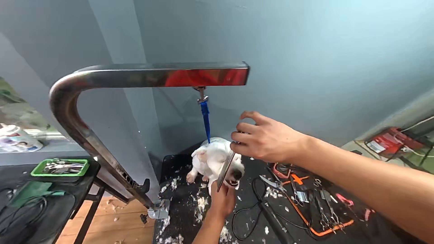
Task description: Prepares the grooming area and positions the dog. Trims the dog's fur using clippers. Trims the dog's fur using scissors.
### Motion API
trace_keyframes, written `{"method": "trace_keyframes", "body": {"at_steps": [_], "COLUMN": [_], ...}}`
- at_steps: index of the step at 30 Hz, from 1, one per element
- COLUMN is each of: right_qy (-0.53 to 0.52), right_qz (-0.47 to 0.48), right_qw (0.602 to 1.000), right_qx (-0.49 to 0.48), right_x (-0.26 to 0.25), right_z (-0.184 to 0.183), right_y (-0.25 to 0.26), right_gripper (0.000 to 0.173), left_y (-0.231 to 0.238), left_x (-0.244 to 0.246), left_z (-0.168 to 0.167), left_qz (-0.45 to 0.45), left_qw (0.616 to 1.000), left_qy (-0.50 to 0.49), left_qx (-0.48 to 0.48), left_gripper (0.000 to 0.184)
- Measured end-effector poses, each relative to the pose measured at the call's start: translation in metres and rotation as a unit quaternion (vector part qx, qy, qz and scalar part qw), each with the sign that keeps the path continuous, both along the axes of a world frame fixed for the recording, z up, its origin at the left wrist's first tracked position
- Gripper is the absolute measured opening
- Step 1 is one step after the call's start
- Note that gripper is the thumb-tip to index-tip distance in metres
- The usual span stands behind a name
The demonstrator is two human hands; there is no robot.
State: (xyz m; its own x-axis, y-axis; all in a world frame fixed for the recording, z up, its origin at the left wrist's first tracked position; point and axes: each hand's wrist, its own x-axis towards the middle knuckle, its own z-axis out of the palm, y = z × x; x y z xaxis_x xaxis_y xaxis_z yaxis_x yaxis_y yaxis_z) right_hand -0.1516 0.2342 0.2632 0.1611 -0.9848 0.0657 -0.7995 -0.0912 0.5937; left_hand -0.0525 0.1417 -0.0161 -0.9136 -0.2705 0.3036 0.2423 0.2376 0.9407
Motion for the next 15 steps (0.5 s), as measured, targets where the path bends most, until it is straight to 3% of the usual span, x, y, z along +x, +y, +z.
{"method": "trace_keyframes", "body": {"at_steps": [5, 9, 12, 15], "right_qy": [0.036, 0.007, -0.031, -0.027], "right_qz": [0.022, 0.015, 0.043, 0.043], "right_qw": [0.999, 1.0, 0.999, 0.998], "right_qx": [0.017, -0.023, 0.013, 0.029], "right_x": [-0.002, -0.002, -0.004, -0.009], "right_z": [0.0, 0.004, 0.008, -0.001], "right_y": [-0.032, -0.027, -0.018, -0.02], "right_gripper": [0.022, 0.023, 0.024, 0.021], "left_y": [0.0, 0.001, 0.003, 0.003], "left_x": [-0.004, -0.005, -0.003, -0.001], "left_z": [-0.005, -0.008, -0.012, -0.012], "left_qz": [0.015, 0.008, -0.004, 0.003], "left_qw": [0.998, 0.997, 0.997, 0.998], "left_qy": [0.041, 0.07, 0.072, 0.056], "left_qx": [-0.037, -0.018, 0.036, 0.025], "left_gripper": [0.044, 0.044, 0.044, 0.051]}}
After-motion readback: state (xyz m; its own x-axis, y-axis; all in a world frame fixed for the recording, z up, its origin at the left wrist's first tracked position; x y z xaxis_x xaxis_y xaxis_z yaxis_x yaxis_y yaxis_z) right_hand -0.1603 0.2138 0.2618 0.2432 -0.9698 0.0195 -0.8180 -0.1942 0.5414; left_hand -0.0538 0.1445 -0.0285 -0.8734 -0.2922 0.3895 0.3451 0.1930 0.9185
